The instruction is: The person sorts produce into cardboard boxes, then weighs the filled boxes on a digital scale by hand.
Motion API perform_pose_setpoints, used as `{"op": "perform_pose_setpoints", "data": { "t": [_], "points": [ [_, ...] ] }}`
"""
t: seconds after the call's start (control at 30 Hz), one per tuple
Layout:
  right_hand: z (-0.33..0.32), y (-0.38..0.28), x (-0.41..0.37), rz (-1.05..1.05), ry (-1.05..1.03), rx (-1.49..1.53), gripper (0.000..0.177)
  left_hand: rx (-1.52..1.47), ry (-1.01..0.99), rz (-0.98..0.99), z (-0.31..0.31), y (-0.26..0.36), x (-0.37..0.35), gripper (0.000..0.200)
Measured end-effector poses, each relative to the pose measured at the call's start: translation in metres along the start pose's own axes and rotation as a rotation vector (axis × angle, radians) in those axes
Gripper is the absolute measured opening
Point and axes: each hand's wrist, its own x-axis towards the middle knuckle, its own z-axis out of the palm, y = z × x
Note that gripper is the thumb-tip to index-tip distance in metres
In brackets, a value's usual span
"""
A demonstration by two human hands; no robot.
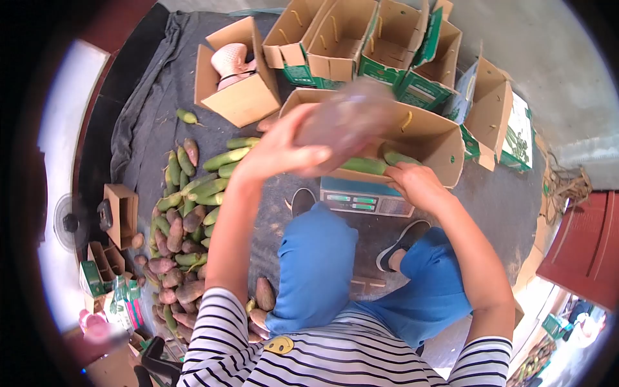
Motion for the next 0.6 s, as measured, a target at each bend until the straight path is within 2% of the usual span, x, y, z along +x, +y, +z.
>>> {"op": "perform_pose_setpoints", "data": {
  "t": [0.1,0.17,0.27,0.37,0.43,0.5,0.57,0.6],
  "points": [
    [-0.001,-0.004,-0.001,0.009,-0.049,-0.045,0.021,-0.064,-0.221,-0.137,0.02,-0.041,0.069,0.095],
    [-0.004,-0.007,-0.001,0.018,-0.046,-0.023,0.02,0.291,-0.095,-0.013,0.039,-0.073,0.093,0.092],
    [-0.004,-0.003,-0.002,0.017,-0.031,0.001,0.019,0.284,0.134,0.086,0.052,-0.056,0.076,0.086],
    [-0.002,-0.001,-0.001,0.022,-0.017,0.024,0.019,0.321,0.441,0.372,0.05,-0.026,0.022,0.066],
    [-0.003,-0.002,-0.001,0.029,-0.014,0.017,0.018,0.353,0.593,0.386,0.045,-0.034,-0.024,0.047],
    [-0.002,-0.004,0.0,0.032,-0.026,-0.01,0.019,0.394,0.741,0.273,0.043,-0.072,-0.071,0.038],
    [-0.002,-0.001,0.002,0.024,-0.036,-0.014,0.019,0.315,0.748,-0.001,0.046,-0.112,-0.117,0.035],
    [-0.001,-0.002,0.003,0.016,-0.046,-0.014,0.019,0.386,0.673,-0.145,0.047,-0.144,-0.143,0.033]
  ]
}}
